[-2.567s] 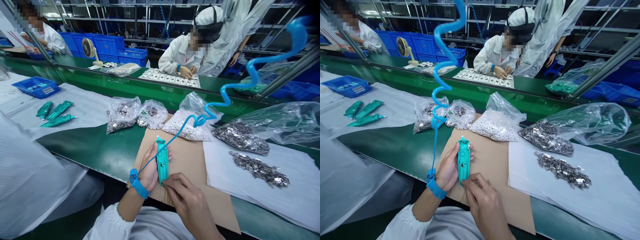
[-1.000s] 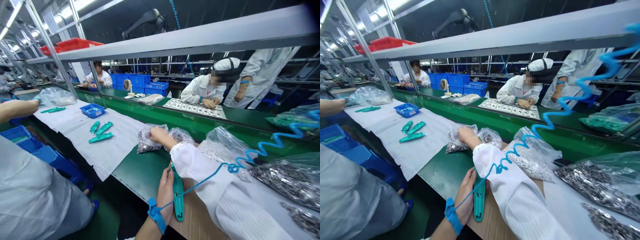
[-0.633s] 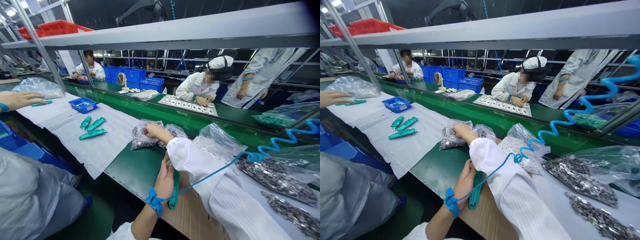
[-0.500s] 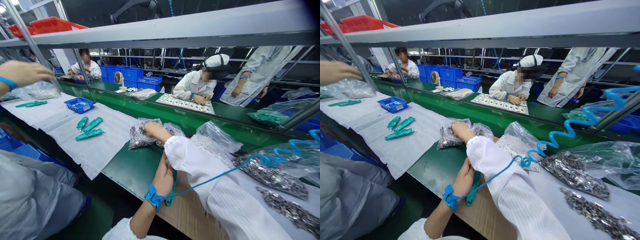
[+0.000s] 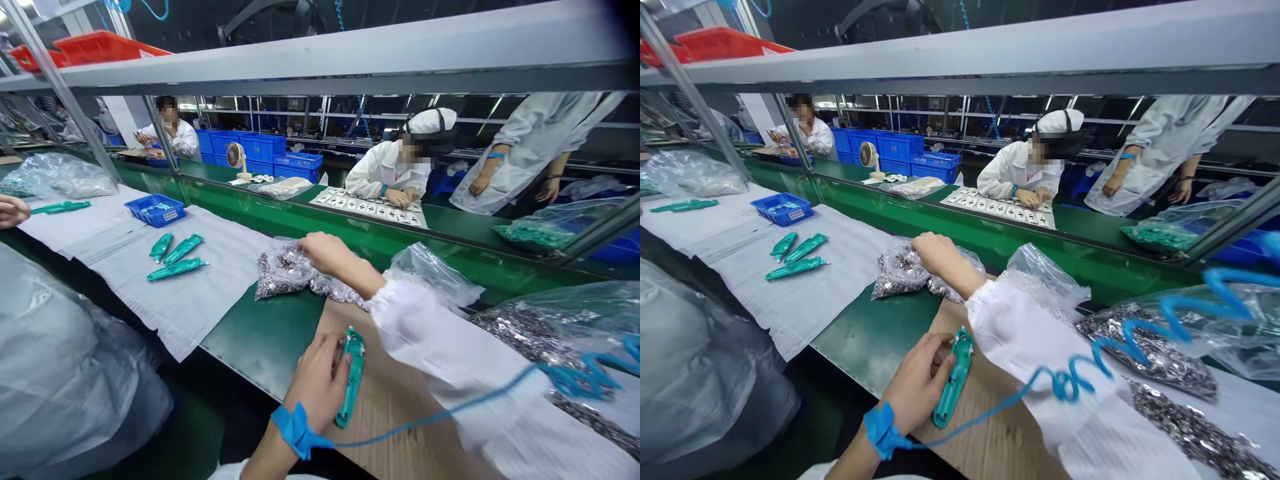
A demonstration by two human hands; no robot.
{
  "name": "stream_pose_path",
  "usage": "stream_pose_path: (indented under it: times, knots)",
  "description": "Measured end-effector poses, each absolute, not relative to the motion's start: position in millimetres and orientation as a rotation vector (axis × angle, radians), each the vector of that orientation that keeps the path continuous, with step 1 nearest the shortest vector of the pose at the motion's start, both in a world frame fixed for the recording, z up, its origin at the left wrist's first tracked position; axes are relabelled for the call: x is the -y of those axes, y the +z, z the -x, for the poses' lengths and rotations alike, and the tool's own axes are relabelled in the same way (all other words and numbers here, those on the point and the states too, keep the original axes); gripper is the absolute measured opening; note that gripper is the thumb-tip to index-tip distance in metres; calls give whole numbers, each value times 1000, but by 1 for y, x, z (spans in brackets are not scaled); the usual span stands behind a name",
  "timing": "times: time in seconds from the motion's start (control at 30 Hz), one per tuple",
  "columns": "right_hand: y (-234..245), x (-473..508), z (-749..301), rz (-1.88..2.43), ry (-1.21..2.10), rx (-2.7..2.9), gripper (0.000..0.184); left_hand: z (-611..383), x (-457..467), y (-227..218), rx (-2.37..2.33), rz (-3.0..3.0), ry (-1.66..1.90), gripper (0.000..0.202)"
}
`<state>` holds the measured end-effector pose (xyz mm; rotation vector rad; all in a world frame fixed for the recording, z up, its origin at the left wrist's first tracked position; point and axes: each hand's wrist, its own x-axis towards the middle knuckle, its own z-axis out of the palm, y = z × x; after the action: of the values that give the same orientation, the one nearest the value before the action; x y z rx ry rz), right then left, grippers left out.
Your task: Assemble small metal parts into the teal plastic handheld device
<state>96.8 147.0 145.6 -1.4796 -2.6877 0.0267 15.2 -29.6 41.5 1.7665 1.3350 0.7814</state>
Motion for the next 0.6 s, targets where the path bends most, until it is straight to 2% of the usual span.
stream_pose_path:
  times: [0.13, 0.33, 0.47, 0.6]
  knots:
    - [148, -106, -147, 1590, 65, 2566, 23, -7, 44, 42, -1290, -1770, 725, 34]
    - [92, -30, -210, 1879, 418, 2310, 14, -4, 41, 34, -1295, -1696, 751, 32]
    - [53, 1, -235, 1907, 520, 2168, 17, -3, 35, 31, -1274, -1645, 770, 28]
    - [35, 16, -258, 1839, 542, 2130, 27, -2, 33, 29, -1256, -1584, 772, 28]
